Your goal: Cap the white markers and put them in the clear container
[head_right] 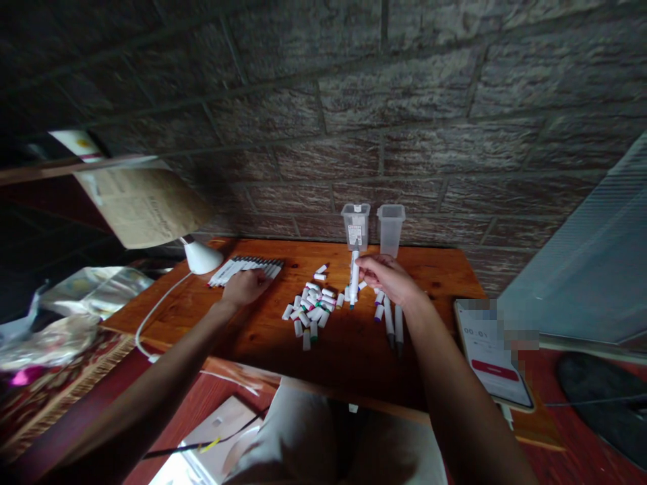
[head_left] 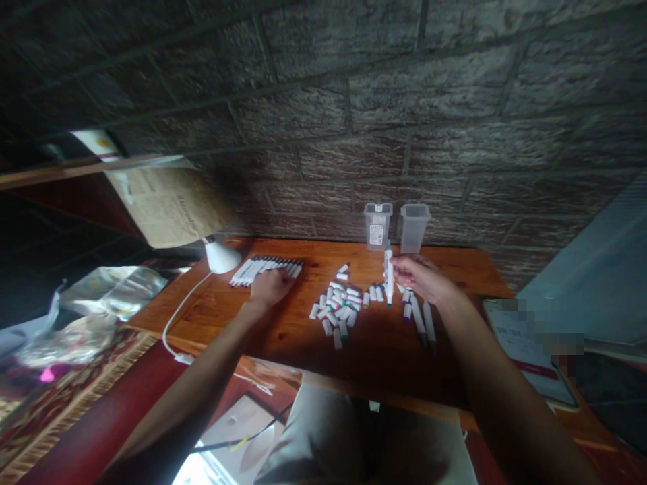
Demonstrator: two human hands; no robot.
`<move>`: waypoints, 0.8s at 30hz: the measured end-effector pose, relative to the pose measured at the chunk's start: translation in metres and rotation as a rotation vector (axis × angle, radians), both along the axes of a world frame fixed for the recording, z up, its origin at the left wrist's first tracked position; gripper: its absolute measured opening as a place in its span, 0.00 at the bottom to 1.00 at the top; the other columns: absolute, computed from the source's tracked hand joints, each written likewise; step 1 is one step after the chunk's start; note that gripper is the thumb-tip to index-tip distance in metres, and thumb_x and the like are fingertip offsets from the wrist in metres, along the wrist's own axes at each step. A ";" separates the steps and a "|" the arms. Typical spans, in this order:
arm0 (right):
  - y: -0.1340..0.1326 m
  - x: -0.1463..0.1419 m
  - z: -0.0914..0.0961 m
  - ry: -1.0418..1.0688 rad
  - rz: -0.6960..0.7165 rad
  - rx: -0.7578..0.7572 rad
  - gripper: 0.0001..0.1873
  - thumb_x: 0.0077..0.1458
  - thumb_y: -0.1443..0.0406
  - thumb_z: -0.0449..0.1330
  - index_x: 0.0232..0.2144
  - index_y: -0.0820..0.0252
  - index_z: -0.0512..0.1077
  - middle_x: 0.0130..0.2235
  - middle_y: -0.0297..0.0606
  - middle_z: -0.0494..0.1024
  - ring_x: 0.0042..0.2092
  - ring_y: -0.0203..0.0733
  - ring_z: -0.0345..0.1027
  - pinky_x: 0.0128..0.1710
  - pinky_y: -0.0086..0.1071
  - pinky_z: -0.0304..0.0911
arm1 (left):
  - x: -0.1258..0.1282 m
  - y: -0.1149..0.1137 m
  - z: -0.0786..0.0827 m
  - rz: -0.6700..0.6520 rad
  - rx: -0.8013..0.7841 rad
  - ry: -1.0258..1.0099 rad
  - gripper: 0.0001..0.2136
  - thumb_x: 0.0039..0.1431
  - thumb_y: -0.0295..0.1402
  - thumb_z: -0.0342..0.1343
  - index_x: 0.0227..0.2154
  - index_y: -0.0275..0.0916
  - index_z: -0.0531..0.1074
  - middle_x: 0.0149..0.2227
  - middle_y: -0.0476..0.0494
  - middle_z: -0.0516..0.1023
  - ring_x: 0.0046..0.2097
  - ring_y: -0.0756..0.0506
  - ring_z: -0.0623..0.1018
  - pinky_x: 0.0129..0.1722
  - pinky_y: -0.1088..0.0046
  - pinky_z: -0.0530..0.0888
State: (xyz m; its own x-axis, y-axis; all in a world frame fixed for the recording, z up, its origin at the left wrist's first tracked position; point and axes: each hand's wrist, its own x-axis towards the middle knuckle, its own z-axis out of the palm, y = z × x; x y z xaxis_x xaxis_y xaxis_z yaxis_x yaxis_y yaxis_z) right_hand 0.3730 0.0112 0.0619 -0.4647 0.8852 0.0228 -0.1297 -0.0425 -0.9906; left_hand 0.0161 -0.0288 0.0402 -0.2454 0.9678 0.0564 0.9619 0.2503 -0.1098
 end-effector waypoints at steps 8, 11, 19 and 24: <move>0.000 -0.001 0.000 -0.018 0.001 -0.002 0.16 0.46 0.56 0.62 0.18 0.61 0.67 0.16 0.27 0.59 0.18 0.26 0.42 0.19 0.29 0.37 | 0.000 -0.003 -0.003 0.004 0.037 -0.027 0.19 0.61 0.48 0.46 0.37 0.42 0.77 0.39 0.36 0.82 0.43 0.37 0.80 0.39 0.68 0.71; 0.001 -0.002 -0.001 0.017 0.005 -0.024 0.16 0.45 0.56 0.64 0.19 0.62 0.68 0.18 0.28 0.63 0.19 0.26 0.44 0.19 0.28 0.36 | 0.001 -0.006 -0.003 -0.062 0.116 -0.060 0.20 0.62 0.49 0.44 0.32 0.42 0.77 0.35 0.38 0.82 0.38 0.40 0.79 0.36 0.70 0.69; -0.005 -0.018 -0.006 -0.077 -0.075 0.049 0.20 0.42 0.50 0.68 0.27 0.62 0.74 0.20 0.27 0.66 0.20 0.28 0.50 0.20 0.27 0.41 | 0.066 -0.018 0.030 -0.461 0.384 -0.606 0.20 0.63 0.49 0.49 0.28 0.38 0.76 0.31 0.46 0.81 0.32 0.48 0.77 0.36 0.74 0.70; -0.003 -0.024 -0.014 -0.127 -0.230 0.072 0.22 0.43 0.48 0.67 0.30 0.62 0.77 0.26 0.33 0.75 0.22 0.30 0.55 0.21 0.27 0.45 | 0.119 -0.024 0.051 -0.597 0.365 -0.745 0.14 0.61 0.44 0.54 0.34 0.41 0.80 0.37 0.47 0.84 0.37 0.45 0.81 0.40 0.73 0.73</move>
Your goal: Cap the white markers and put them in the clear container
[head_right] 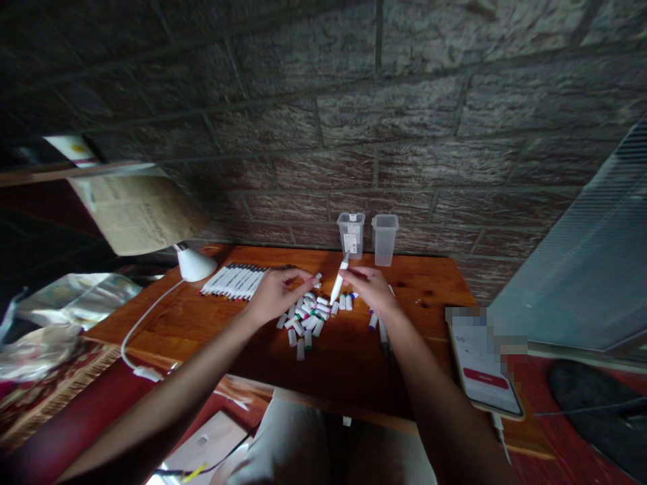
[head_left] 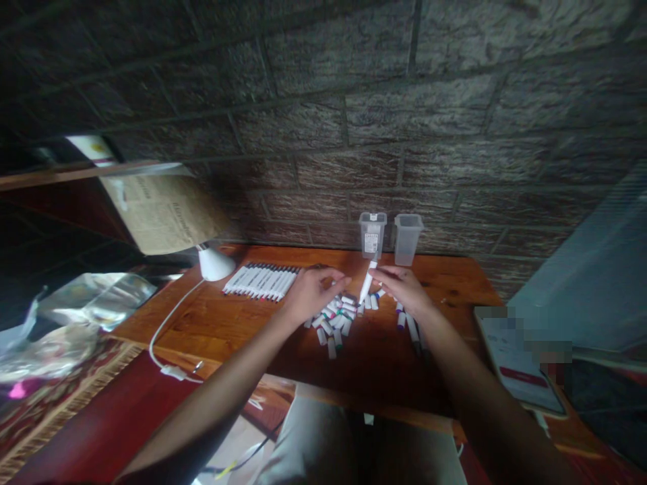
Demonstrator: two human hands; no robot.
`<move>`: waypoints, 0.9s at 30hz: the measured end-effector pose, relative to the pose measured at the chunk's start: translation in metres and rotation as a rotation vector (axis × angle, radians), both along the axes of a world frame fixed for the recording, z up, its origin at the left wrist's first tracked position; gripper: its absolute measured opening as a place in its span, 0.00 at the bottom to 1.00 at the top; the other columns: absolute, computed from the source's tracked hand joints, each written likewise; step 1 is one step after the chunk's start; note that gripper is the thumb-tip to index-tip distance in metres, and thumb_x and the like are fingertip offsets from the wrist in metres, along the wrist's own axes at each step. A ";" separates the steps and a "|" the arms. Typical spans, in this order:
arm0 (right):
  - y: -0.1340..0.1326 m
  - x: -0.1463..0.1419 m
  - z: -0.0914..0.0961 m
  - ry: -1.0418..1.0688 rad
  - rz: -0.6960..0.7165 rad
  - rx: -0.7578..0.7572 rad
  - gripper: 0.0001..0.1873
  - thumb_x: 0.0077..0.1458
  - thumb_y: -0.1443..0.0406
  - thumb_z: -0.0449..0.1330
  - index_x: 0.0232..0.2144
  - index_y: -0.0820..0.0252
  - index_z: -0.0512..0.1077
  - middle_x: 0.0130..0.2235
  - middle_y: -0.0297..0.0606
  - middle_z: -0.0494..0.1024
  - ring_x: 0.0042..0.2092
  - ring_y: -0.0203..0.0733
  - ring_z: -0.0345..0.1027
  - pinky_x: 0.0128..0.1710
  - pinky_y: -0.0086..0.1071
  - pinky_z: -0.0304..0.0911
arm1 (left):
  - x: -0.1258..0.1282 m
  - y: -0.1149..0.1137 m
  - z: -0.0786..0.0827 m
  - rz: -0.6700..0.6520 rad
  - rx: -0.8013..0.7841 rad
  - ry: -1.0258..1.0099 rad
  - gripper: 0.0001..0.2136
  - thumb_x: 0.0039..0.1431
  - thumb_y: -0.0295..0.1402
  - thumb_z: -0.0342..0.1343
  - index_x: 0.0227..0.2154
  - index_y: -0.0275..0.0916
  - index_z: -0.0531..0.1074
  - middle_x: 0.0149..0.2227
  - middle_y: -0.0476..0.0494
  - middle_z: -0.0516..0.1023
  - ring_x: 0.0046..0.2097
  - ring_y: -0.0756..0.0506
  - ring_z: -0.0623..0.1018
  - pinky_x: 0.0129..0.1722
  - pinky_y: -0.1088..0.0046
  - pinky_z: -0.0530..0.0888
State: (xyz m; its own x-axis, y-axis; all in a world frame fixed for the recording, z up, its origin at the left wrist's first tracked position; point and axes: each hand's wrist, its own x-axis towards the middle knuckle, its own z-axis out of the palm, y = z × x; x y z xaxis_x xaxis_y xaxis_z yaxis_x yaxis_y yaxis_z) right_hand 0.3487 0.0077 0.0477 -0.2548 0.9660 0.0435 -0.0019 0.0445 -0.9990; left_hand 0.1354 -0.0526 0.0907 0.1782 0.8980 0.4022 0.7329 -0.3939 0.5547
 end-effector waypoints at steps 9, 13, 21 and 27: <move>0.000 -0.003 0.002 0.147 -0.051 -0.051 0.20 0.41 0.50 0.68 0.28 0.62 0.77 0.28 0.37 0.79 0.21 0.28 0.53 0.20 0.26 0.45 | 0.021 0.013 -0.013 -0.046 -0.060 0.005 0.11 0.58 0.40 0.59 0.37 0.41 0.81 0.40 0.46 0.84 0.39 0.44 0.82 0.42 0.72 0.74; -0.002 -0.004 0.003 0.150 0.037 -0.052 0.21 0.42 0.51 0.68 0.31 0.62 0.78 0.30 0.38 0.80 0.21 0.27 0.53 0.19 0.26 0.45 | 0.018 0.010 -0.014 -0.076 -0.077 0.046 0.12 0.61 0.40 0.55 0.38 0.43 0.81 0.40 0.48 0.84 0.40 0.45 0.82 0.42 0.72 0.74; -0.002 -0.001 0.005 0.026 0.047 -0.091 0.23 0.43 0.50 0.67 0.34 0.63 0.79 0.30 0.40 0.81 0.20 0.27 0.53 0.19 0.25 0.46 | -0.062 0.006 -0.017 0.354 -0.125 0.375 0.15 0.60 0.43 0.52 0.36 0.41 0.79 0.38 0.44 0.84 0.39 0.42 0.81 0.38 0.72 0.71; -0.004 -0.003 0.002 -0.028 0.073 -0.046 0.22 0.44 0.51 0.65 0.32 0.64 0.79 0.27 0.39 0.80 0.20 0.28 0.54 0.19 0.25 0.45 | -0.093 0.010 -0.022 0.577 -0.311 0.641 0.14 0.56 0.42 0.52 0.37 0.42 0.80 0.39 0.39 0.83 0.42 0.38 0.81 0.38 0.70 0.71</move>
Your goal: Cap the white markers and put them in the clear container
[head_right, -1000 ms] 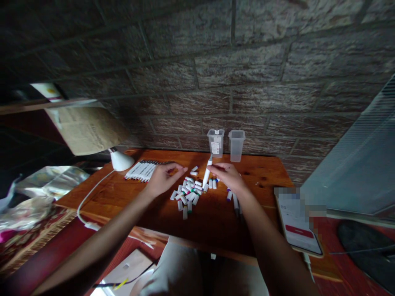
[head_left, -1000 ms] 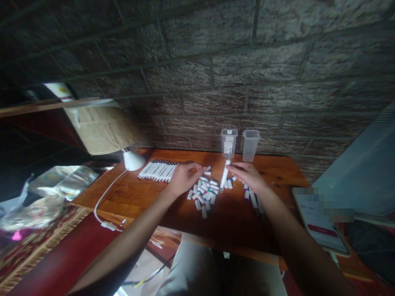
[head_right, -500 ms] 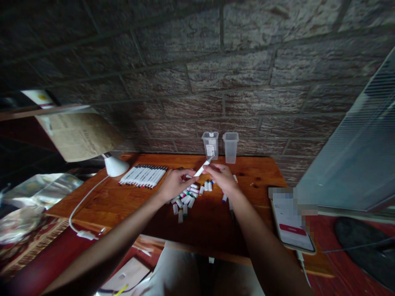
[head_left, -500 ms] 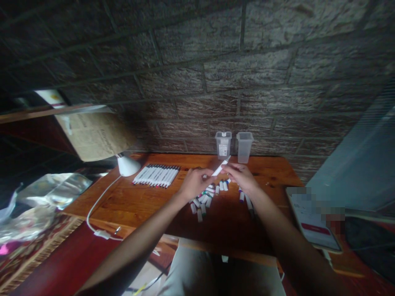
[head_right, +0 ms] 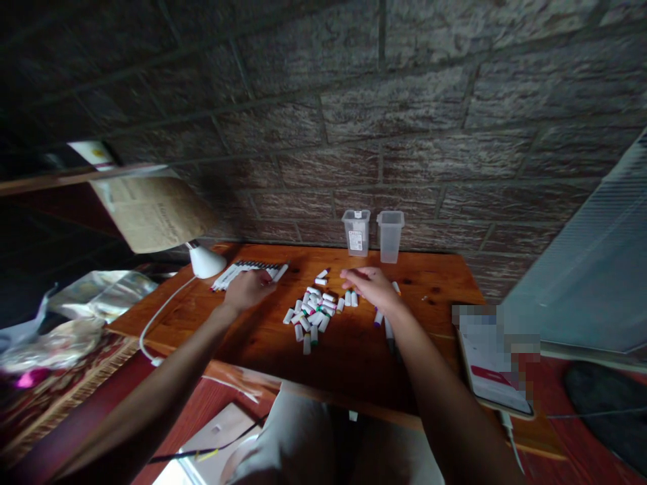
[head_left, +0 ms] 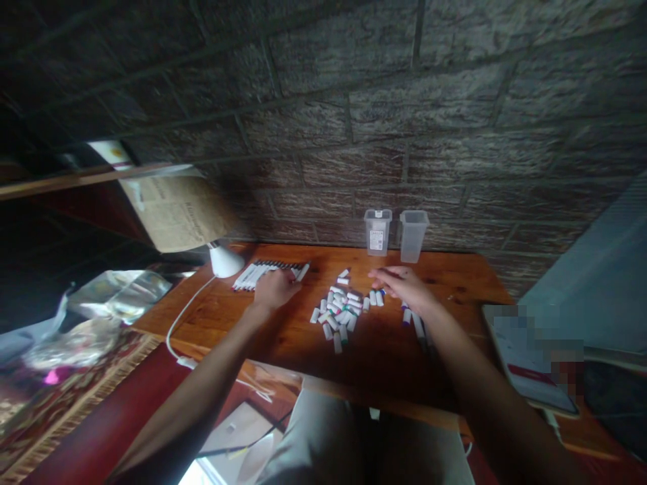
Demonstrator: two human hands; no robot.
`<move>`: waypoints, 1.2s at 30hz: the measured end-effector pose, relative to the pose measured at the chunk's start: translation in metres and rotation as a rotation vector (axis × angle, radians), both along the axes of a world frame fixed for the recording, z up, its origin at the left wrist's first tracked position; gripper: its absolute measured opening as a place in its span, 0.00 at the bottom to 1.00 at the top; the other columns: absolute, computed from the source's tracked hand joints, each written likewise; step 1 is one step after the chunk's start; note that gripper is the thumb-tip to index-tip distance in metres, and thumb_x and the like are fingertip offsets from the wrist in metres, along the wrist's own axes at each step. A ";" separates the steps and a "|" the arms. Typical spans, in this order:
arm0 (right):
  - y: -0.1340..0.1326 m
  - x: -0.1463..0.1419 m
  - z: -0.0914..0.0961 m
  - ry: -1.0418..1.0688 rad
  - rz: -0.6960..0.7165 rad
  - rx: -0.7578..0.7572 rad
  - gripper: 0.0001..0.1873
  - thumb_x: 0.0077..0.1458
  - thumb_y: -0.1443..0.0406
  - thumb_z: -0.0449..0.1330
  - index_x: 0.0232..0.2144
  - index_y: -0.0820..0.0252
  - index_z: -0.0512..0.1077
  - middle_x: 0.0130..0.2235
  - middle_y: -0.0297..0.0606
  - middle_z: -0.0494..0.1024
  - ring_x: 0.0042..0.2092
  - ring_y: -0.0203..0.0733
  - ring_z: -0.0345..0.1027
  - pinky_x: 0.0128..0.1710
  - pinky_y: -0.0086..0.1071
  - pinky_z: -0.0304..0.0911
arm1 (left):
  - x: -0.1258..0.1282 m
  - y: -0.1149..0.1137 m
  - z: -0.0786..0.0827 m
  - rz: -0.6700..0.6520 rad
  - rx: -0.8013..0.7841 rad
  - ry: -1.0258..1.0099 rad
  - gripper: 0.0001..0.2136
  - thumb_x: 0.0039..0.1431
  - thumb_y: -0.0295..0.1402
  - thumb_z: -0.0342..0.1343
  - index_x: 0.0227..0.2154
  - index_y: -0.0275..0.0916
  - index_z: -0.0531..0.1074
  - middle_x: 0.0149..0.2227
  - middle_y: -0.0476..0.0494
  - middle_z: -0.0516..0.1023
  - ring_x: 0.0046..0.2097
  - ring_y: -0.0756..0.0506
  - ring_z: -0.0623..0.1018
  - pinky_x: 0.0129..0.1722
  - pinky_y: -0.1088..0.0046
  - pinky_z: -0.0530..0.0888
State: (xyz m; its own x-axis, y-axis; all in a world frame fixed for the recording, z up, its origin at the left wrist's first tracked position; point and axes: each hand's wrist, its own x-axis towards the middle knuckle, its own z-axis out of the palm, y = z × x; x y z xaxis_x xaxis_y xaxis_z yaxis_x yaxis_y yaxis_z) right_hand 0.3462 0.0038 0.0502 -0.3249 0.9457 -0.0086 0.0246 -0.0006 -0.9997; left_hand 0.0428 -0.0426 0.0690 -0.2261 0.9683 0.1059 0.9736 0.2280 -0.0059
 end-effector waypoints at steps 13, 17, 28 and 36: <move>0.003 0.001 -0.005 -0.029 -0.015 -0.047 0.21 0.45 0.52 0.65 0.33 0.64 0.80 0.28 0.41 0.81 0.21 0.28 0.57 0.20 0.24 0.49 | 0.014 0.015 -0.012 0.088 -0.063 0.116 0.25 0.57 0.54 0.47 0.36 0.39 0.80 0.41 0.31 0.82 0.46 0.34 0.80 0.48 0.59 0.70; 0.002 0.001 -0.004 -0.051 -0.019 -0.057 0.21 0.46 0.52 0.64 0.34 0.64 0.80 0.29 0.42 0.81 0.22 0.29 0.59 0.22 0.24 0.51 | 0.014 0.021 -0.016 0.093 -0.060 0.121 0.19 0.58 0.44 0.49 0.37 0.38 0.80 0.42 0.31 0.82 0.47 0.34 0.79 0.49 0.60 0.69; 0.003 0.001 -0.007 -0.043 -0.007 -0.047 0.22 0.45 0.51 0.65 0.34 0.64 0.80 0.29 0.42 0.81 0.24 0.31 0.61 0.22 0.25 0.49 | 0.000 0.024 -0.022 0.165 -0.053 0.045 0.17 0.56 0.36 0.50 0.41 0.37 0.80 0.43 0.29 0.81 0.45 0.33 0.80 0.39 0.64 0.73; 0.005 0.001 -0.010 -0.072 0.000 -0.034 0.22 0.46 0.51 0.64 0.35 0.63 0.80 0.29 0.41 0.81 0.24 0.31 0.62 0.21 0.25 0.49 | -0.012 0.020 -0.023 0.138 -0.009 0.015 0.19 0.60 0.44 0.48 0.38 0.39 0.80 0.41 0.33 0.82 0.43 0.35 0.81 0.37 0.67 0.72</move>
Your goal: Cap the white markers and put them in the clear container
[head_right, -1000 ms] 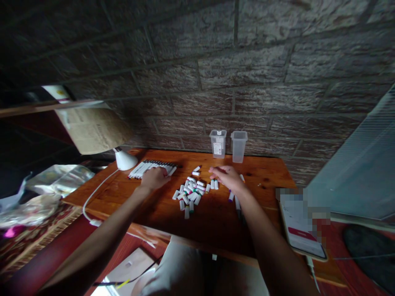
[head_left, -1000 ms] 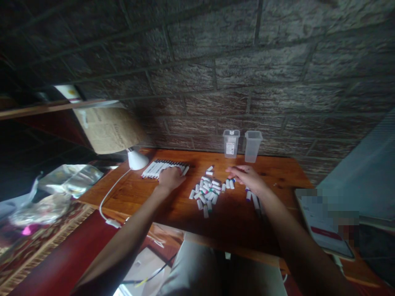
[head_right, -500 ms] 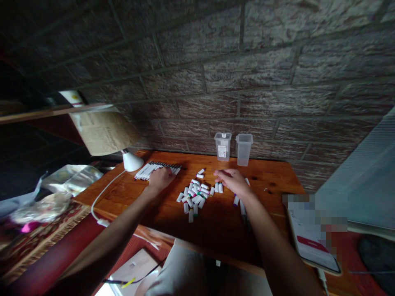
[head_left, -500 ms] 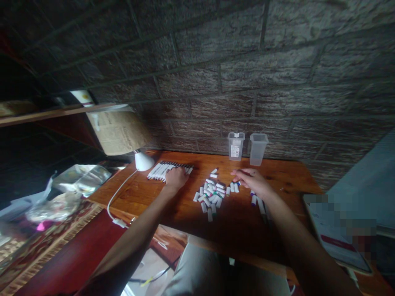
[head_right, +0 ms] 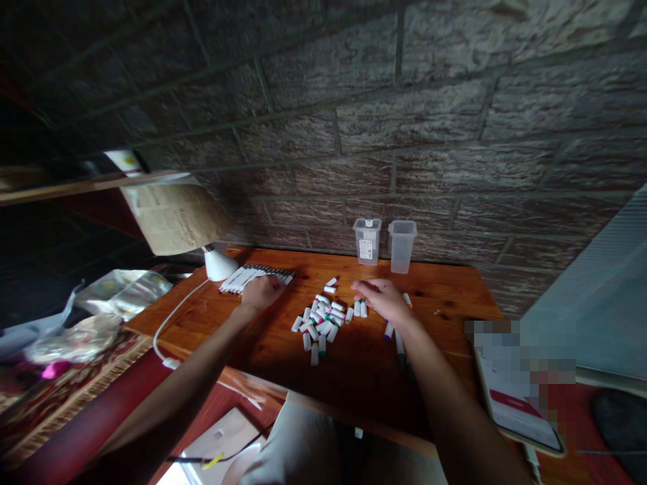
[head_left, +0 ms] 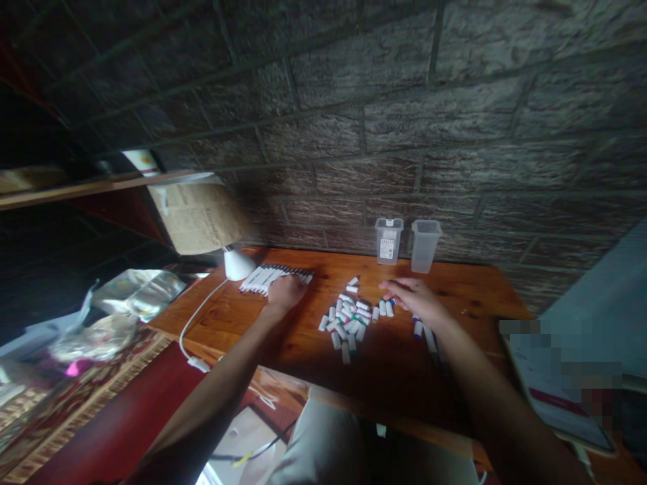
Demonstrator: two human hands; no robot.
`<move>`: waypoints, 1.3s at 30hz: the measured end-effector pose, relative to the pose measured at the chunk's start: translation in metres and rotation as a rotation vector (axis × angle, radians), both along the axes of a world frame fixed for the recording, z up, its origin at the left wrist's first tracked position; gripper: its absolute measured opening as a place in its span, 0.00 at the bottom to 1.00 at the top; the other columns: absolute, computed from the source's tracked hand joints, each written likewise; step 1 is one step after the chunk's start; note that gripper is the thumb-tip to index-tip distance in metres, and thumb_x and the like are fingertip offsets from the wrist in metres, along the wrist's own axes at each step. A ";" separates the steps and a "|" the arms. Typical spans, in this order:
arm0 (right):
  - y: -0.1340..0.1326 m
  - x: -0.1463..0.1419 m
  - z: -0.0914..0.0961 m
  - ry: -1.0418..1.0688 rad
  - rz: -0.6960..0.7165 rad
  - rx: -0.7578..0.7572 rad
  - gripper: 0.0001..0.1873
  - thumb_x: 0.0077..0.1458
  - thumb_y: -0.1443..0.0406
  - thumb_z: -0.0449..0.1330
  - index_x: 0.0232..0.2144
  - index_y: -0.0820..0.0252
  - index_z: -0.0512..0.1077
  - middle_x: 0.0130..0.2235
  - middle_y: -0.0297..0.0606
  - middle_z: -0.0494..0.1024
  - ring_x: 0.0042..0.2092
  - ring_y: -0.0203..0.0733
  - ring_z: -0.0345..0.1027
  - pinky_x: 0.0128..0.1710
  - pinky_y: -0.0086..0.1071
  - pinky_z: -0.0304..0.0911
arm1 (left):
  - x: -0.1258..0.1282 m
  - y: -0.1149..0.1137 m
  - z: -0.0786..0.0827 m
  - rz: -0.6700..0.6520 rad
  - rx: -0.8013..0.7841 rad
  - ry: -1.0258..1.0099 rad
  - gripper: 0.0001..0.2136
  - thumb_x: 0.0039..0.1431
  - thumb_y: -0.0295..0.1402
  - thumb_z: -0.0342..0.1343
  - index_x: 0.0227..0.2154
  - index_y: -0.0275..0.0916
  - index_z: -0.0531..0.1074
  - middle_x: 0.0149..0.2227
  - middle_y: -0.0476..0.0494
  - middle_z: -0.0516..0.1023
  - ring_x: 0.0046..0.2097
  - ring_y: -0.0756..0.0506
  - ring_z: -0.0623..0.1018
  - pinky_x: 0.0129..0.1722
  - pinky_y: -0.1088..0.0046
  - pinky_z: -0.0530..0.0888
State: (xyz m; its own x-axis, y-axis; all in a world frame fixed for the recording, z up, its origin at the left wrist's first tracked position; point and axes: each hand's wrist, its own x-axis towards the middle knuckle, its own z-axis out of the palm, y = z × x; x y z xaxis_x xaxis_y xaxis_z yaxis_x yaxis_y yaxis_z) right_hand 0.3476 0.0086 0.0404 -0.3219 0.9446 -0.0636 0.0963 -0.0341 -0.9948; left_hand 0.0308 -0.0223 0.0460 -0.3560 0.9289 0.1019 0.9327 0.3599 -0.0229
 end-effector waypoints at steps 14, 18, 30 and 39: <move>0.020 0.043 0.004 -0.399 -0.224 0.357 0.17 0.53 0.55 0.60 0.36 0.62 0.81 0.33 0.41 0.83 0.35 0.45 0.75 0.35 0.33 0.64 | 0.013 -0.013 -0.018 -0.214 0.293 0.108 0.20 0.66 0.41 0.41 0.44 0.39 0.77 0.46 0.34 0.79 0.51 0.34 0.72 0.49 0.58 0.64; 0.020 0.061 0.018 -0.778 -0.198 0.393 0.14 0.55 0.60 0.58 0.29 0.59 0.81 0.30 0.40 0.82 0.36 0.47 0.76 0.35 0.32 0.60 | 0.009 -0.012 -0.022 -0.177 0.236 0.142 0.19 0.65 0.37 0.41 0.41 0.38 0.78 0.46 0.31 0.79 0.51 0.31 0.70 0.46 0.54 0.63; -0.071 0.069 0.013 -1.009 -0.204 0.283 0.14 0.58 0.57 0.57 0.36 0.54 0.81 0.39 0.42 0.84 0.41 0.48 0.77 0.37 0.32 0.61 | -0.002 -0.011 -0.033 -0.119 0.294 0.083 0.17 0.61 0.36 0.45 0.41 0.37 0.77 0.42 0.30 0.79 0.49 0.32 0.72 0.44 0.56 0.64; -0.075 0.038 0.003 -1.364 -0.211 0.168 0.13 0.58 0.61 0.55 0.40 0.55 0.79 0.41 0.49 0.83 0.44 0.51 0.77 0.39 0.36 0.63 | -0.001 -0.015 -0.032 -0.263 0.373 -0.065 0.18 0.63 0.38 0.44 0.42 0.38 0.78 0.46 0.35 0.79 0.50 0.33 0.72 0.47 0.56 0.65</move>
State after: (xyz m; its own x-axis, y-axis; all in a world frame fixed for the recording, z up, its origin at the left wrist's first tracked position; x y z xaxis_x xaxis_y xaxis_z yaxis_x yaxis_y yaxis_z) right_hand 0.3853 -0.0660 0.0429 0.0498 0.9946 -0.0906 0.9917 -0.0600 -0.1135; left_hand 0.0297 -0.0369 0.0135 -0.1301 0.8927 0.4314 0.9887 0.0839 0.1245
